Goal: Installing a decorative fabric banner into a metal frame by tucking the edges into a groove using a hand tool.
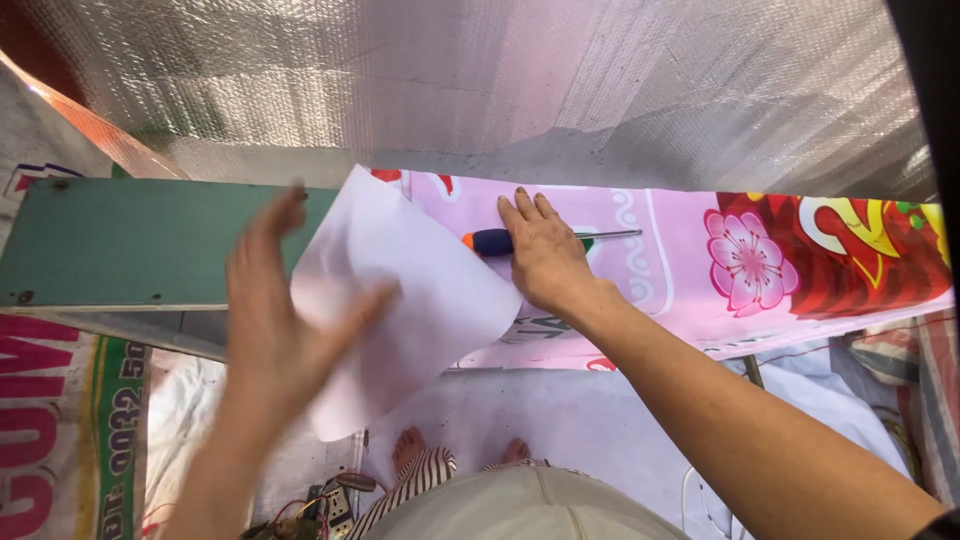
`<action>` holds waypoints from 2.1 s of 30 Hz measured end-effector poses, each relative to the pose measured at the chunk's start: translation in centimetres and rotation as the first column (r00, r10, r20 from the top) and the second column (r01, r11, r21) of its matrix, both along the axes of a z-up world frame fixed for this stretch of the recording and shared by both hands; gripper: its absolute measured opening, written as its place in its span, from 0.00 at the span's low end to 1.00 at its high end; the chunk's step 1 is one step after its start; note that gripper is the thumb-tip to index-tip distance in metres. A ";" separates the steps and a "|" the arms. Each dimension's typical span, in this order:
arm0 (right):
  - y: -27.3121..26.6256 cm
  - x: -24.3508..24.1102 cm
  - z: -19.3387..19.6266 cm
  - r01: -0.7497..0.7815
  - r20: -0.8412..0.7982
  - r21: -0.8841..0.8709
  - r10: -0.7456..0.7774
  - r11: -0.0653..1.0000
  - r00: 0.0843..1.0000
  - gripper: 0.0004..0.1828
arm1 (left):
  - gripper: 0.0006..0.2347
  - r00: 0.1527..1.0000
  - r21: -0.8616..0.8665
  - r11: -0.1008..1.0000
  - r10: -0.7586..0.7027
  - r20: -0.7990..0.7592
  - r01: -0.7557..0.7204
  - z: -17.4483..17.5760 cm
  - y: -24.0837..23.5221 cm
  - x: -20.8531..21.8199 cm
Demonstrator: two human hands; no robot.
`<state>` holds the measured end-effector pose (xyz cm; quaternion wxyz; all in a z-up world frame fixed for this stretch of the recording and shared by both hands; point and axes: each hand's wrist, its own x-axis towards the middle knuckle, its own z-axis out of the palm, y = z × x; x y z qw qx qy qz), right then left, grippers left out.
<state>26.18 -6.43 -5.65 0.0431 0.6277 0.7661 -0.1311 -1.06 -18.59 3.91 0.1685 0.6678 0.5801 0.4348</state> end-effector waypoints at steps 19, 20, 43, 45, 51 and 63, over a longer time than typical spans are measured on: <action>0.0 0.7 2.1 -0.151 0.052 0.100 0.146 0.984 0.988 0.40 | 0.61 0.897 -0.137 0.887 0.426 -0.121 -0.440 -17.3 -5.3 5.3; 0.0 0.7 2.2 -0.162 0.050 0.103 0.158 0.981 0.986 0.40 | 0.62 0.899 -0.076 0.900 0.418 -0.129 -0.429 -16.1 -5.8 6.3; 0.7 1.1 4.5 -0.242 0.061 0.019 0.241 0.970 0.969 0.36 | 0.28 0.898 0.247 0.902 0.402 -0.177 -0.354 -15.7 -4.1 12.5; 0.7 1.3 4.4 -0.228 0.101 0.024 0.225 0.973 0.969 0.37 | 0.42 0.911 0.128 0.953 0.302 -0.281 -0.276 -15.6 -5.1 13.9; 0.9 -0.2 3.7 -0.290 0.100 0.084 0.282 0.953 0.954 0.32 | 0.55 0.866 0.122 0.918 0.397 -0.304 -0.378 -16.0 -0.8 16.2; 3.8 0.3 1.3 -0.293 0.111 0.035 0.287 0.956 0.951 0.23 | 0.15 0.903 0.285 0.874 0.425 -0.054 -0.394 -13.2 -2.9 13.6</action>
